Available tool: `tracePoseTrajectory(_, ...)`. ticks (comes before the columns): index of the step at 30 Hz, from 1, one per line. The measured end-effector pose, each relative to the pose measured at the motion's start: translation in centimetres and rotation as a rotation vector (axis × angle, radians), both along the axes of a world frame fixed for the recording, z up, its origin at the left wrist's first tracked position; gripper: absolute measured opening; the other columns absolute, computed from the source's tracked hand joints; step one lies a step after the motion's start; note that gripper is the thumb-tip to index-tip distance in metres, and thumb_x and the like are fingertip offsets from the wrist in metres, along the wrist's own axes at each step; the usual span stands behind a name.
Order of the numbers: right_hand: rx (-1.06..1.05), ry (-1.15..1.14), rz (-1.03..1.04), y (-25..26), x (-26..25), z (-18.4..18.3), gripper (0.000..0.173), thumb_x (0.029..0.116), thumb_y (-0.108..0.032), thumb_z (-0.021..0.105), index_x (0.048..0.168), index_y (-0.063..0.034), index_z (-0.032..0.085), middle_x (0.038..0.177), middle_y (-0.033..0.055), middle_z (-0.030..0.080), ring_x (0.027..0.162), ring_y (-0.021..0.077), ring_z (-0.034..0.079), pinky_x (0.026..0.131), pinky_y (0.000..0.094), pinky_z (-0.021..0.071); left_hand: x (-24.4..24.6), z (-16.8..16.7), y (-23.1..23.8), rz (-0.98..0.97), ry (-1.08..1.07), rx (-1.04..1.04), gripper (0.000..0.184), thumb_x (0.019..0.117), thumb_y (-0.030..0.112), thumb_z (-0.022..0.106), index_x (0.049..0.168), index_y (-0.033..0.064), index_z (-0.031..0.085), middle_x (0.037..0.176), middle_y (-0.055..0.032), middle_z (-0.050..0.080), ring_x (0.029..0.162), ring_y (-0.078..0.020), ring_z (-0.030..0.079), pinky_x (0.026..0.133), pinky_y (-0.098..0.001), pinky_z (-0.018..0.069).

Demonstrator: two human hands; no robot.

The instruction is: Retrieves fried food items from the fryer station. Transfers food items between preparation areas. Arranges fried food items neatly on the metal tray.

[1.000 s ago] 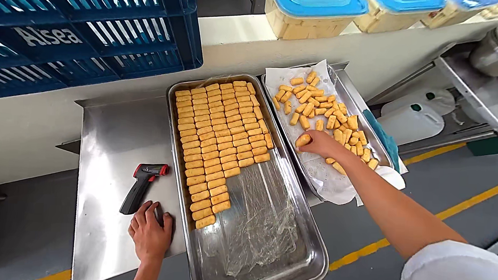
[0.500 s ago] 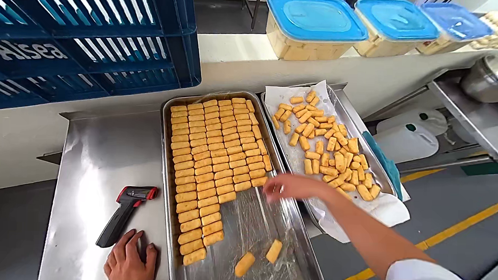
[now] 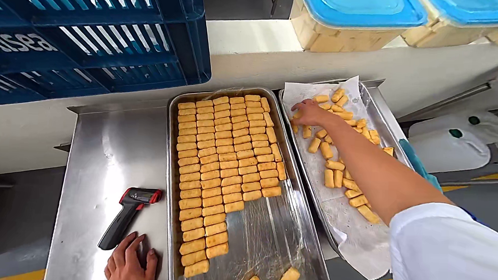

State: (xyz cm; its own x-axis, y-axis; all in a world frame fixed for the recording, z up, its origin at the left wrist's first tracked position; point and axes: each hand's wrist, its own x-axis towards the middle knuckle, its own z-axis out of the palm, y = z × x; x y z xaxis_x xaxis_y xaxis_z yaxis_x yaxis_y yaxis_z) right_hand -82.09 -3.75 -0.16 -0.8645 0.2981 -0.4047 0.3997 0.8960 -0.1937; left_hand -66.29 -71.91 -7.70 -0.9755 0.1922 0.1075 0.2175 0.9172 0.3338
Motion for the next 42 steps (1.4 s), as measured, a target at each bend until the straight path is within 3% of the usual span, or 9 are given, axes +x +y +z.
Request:
tracePoseTrajectory(6,0.073,-0.089,-0.052,-2.4,2.3,0.9,0.071,0.0758,-0.041,0.088,0.137,-0.0198,0.059,0.146,0.0279,0.045,0.131,0.0528,0.046,0.089,0.0710,0.0476,0.2,-0.1,0.1,0.007,0.010,-0.001,0.057,0.0955,0.046,0.041,0.126,0.0044,0.065,0.141,-0.0263,0.056,0.134,-0.0467,0.048,0.110,-0.0620,0.0314)
tracePoseTrajectory(14,0.051,-0.027,0.013,-1.9,3.9,0.4,0.073,0.0715,-0.036,0.091,0.136,-0.0216,0.061,0.151,0.0258,0.042,0.133,0.0527,0.044,0.093,0.0711,0.0469,0.1,0.0,0.1,0.000,0.009,0.005,0.057,0.0950,0.044,0.041,0.126,0.0033,0.065,0.142,-0.0269,0.055,0.134,-0.0484,0.047,0.110,-0.0635,0.0311)
tracePoseTrajectory(17,-0.200,0.033,-0.127,-1.1,5.0,1.3,0.071,0.0759,-0.024,0.089,0.139,-0.0108,0.058,0.143,0.0328,0.046,0.125,0.0500,0.051,0.095,0.0669,0.0466,0.1,0.0,0.1,0.001,0.011,0.018,0.056,0.0941,0.043,0.043,0.125,0.0026,0.065,0.142,-0.0277,0.055,0.134,-0.0495,0.048,0.110,-0.0643,0.0316)
tracePoseTrajectory(21,-0.734,0.131,-0.383,-2.6,9.9,4.8,0.061,0.0919,-0.009,0.066,0.148,-0.0086,0.041,0.137,0.0221,0.053,0.108,0.0340,0.064,0.085,0.0508,0.0575,0.0,-0.3,0.0,0.004,0.025,0.027,0.056,0.0932,0.043,0.042,0.124,0.0037,0.066,0.142,-0.0261,0.055,0.134,-0.0477,0.048,0.110,-0.0640,0.0318)
tracePoseTrajectory(24,-0.857,0.172,-0.354,-7.0,14.8,8.1,0.064,0.0854,-0.007,0.065,0.145,-0.0097,0.044,0.128,0.0171,0.060,0.101,0.0278,0.067,0.083,0.0450,0.0594,-0.1,-0.3,0.1,0.008,0.039,0.042,0.056,0.0930,0.045,0.041,0.123,0.0053,0.067,0.142,-0.0247,0.056,0.134,-0.0472,0.049,0.109,-0.0648,0.0317)
tracePoseTrajectory(28,-0.781,0.017,-0.008,-17.2,21.4,8.5,0.068,0.0720,-0.011,0.088,0.134,-0.0116,0.059,0.137,0.0141,0.057,0.119,0.0274,0.062,0.094,0.0494,0.0568,0.0,-0.3,0.3,0.002,0.065,0.060,0.057,0.0936,0.045,0.040,0.123,0.0052,0.067,0.141,-0.0246,0.057,0.133,-0.0480,0.050,0.108,-0.0647,0.0330)
tracePoseTrajectory(33,-0.559,-0.393,0.258,-27.0,25.2,5.1,0.069,0.0809,-0.035,0.086,0.141,-0.0200,0.056,0.153,0.0180,0.040,0.140,0.0407,0.042,0.106,0.0603,0.0457,0.0,-0.2,0.4,0.004,0.062,0.055,0.057,0.0938,0.046,0.039,0.124,0.0056,0.066,0.141,-0.0248,0.057,0.132,-0.0482,0.050,0.106,-0.0657,0.0344)
tracePoseTrajectory(39,-0.419,-0.005,-0.115,-17.2,21.1,8.2,0.039,0.0975,-0.026,0.073,0.131,-0.0078,0.064,0.127,0.0177,0.066,0.110,0.0335,0.067,0.095,0.0559,0.0538,0.0,-0.2,0.5,0.015,0.072,0.051,0.059,0.0936,0.048,0.038,0.123,0.0053,0.067,0.140,-0.0235,0.058,0.132,-0.0470,0.050,0.107,-0.0636,0.0340)
tracePoseTrajectory(42,-0.160,0.295,-0.356,-7.9,16.7,7.0,0.054,0.0961,-0.037,0.072,0.137,-0.0040,0.060,0.136,0.0294,0.057,0.124,0.0470,0.058,0.101,0.0671,0.0466,0.0,-0.1,0.7,0.017,0.071,0.049,0.059,0.0936,0.047,0.038,0.123,0.0053,0.066,0.141,-0.0234,0.058,0.133,-0.0471,0.050,0.107,-0.0637,0.0338)
